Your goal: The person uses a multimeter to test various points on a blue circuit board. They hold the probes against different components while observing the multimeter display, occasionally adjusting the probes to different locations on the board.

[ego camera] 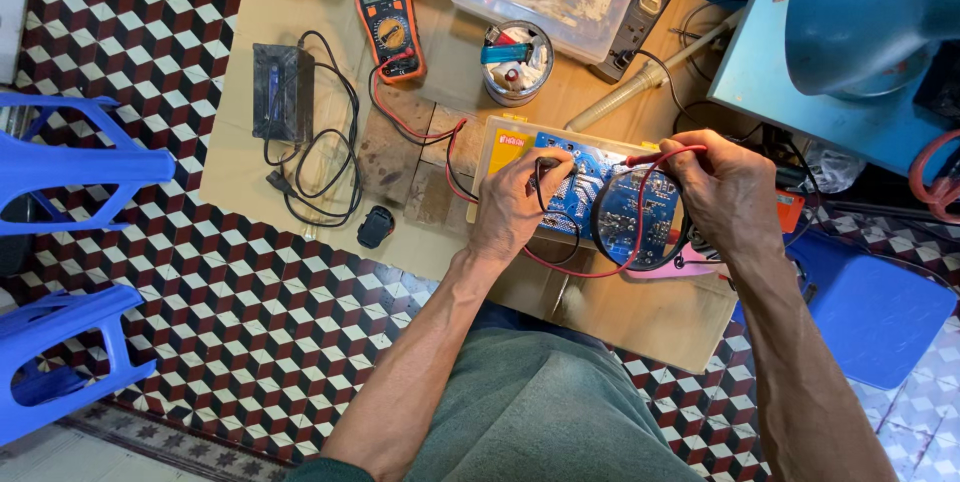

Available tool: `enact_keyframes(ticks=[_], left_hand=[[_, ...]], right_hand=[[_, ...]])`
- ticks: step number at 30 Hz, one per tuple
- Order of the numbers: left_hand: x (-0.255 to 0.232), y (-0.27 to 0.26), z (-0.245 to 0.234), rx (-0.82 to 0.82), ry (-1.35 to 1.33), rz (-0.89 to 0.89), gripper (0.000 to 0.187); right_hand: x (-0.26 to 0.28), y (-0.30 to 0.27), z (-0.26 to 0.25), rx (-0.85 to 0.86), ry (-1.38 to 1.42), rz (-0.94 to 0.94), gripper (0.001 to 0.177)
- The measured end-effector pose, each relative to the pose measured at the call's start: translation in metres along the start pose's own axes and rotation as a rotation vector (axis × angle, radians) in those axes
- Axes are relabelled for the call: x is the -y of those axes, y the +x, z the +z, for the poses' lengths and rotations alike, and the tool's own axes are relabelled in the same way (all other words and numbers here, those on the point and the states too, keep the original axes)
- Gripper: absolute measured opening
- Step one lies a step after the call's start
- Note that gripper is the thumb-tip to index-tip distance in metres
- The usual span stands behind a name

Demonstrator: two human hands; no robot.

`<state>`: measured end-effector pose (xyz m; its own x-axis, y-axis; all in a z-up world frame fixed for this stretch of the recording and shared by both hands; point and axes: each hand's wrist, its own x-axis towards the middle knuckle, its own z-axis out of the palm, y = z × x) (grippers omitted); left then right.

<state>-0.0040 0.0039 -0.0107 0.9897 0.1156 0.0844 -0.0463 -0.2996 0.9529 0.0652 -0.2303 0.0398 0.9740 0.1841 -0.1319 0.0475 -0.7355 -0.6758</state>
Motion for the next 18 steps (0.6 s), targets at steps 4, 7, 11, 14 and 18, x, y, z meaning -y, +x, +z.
enact_keyframes(ticks=[4, 7, 11, 14, 18], left_hand=[[-0.0004, 0.0008, -0.0007, 0.003, 0.053, 0.049, 0.014], [-0.0029, 0.0001, -0.0016, 0.009, 0.052, 0.065, 0.014], [-0.0039, 0.0005, -0.0025, 0.018, 0.096, 0.119, 0.015], [-0.0025, -0.0003, 0.0001, 0.018, 0.019, -0.017, 0.014], [0.0016, -0.0001, -0.0011, 0.019, 0.124, 0.157, 0.015]], right_hand=[[-0.0001, -0.0009, 0.0017, -0.013, -0.003, 0.003, 0.023], [-0.0019, -0.0027, 0.0032, -0.034, -0.007, 0.004, 0.023], [-0.007, 0.0008, 0.0058, -0.045, -0.052, -0.014, 0.024], [-0.0093, 0.001, 0.0068, -0.046, -0.048, -0.005, 0.025], [-0.0093, 0.001, 0.0071, -0.042, -0.052, 0.009, 0.025]])
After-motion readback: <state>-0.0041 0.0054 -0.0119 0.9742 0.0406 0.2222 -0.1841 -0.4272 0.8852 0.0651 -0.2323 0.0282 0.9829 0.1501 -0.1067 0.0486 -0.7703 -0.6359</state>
